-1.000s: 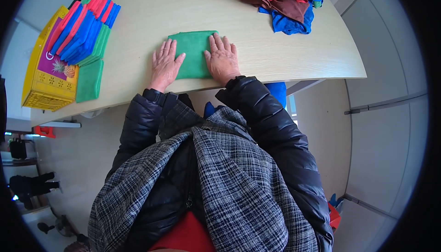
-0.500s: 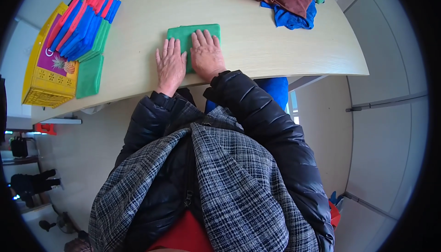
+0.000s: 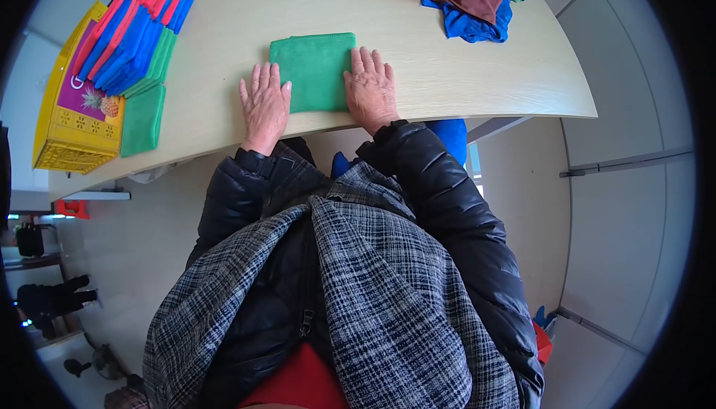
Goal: The person picks up a green cloth from a pile, spreads it flat on the table, and folds it into a square. They then repeat the process with a brown cloth, folding it by hand.
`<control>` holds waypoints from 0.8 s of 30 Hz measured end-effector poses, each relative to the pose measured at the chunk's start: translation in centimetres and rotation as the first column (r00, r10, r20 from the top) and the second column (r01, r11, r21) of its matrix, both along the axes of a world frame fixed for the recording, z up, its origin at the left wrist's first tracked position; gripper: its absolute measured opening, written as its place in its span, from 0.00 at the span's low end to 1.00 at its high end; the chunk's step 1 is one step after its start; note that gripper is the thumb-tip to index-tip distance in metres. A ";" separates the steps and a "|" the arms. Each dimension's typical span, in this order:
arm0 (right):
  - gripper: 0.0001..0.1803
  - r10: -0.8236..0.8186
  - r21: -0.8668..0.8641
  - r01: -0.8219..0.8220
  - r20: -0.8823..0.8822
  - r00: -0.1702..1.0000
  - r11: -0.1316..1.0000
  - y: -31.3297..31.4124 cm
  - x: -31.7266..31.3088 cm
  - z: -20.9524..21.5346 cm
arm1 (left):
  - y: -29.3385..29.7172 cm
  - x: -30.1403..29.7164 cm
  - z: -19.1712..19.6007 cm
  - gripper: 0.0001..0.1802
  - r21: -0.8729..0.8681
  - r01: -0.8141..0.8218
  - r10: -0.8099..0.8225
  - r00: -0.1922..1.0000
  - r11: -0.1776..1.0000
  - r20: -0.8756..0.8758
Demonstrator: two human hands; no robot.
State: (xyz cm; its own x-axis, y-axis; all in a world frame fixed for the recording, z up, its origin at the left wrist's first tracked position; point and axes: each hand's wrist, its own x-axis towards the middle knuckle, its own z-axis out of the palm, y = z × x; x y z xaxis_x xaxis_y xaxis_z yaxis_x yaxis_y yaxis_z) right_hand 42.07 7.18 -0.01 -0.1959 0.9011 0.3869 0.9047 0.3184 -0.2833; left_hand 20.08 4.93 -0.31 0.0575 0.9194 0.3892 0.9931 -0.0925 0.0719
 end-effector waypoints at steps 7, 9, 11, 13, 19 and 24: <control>0.28 0.063 0.060 -0.064 0.024 0.998 0.996 1.1 -0.7 1.7 | 1.0 1.5 1.8 0.29 0.093 0.072 -0.071 0.997 0.993 -0.015; 0.29 0.166 0.050 -0.164 -0.035 0.986 0.985 2.1 -2.9 1.8 | 1.7 3.4 1.6 0.28 0.052 0.186 -0.188 0.982 0.981 0.032; 0.29 0.219 0.053 -0.216 -0.064 0.974 0.975 3.0 -3.6 1.4 | 2.3 3.9 1.3 0.28 0.038 0.240 -0.242 0.969 0.970 0.055; 0.30 0.221 -0.002 -0.221 -0.022 0.975 0.975 3.3 -3.8 0.8 | 2.0 3.9 0.7 0.29 0.008 0.252 -0.252 0.962 0.968 0.104; 0.31 0.171 -0.076 -0.172 -0.025 0.985 0.982 3.7 -3.3 0.4 | 2.6 2.6 0.1 0.30 -0.052 0.278 -0.275 0.959 0.959 0.064; 0.32 0.153 -0.045 -0.151 0.035 0.988 0.987 3.9 -2.7 -0.1 | 3.2 1.4 0.5 0.32 -0.107 0.219 -0.203 0.969 0.970 0.140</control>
State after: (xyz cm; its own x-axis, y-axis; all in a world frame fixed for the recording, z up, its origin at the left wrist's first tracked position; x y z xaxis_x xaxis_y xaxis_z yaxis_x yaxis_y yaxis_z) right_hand 39.42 11.06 -0.10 -0.3457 0.8750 0.3390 0.8570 0.4415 -0.2657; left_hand 21.52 8.12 0.19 0.2125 0.9323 0.2928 0.9339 -0.2819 0.2199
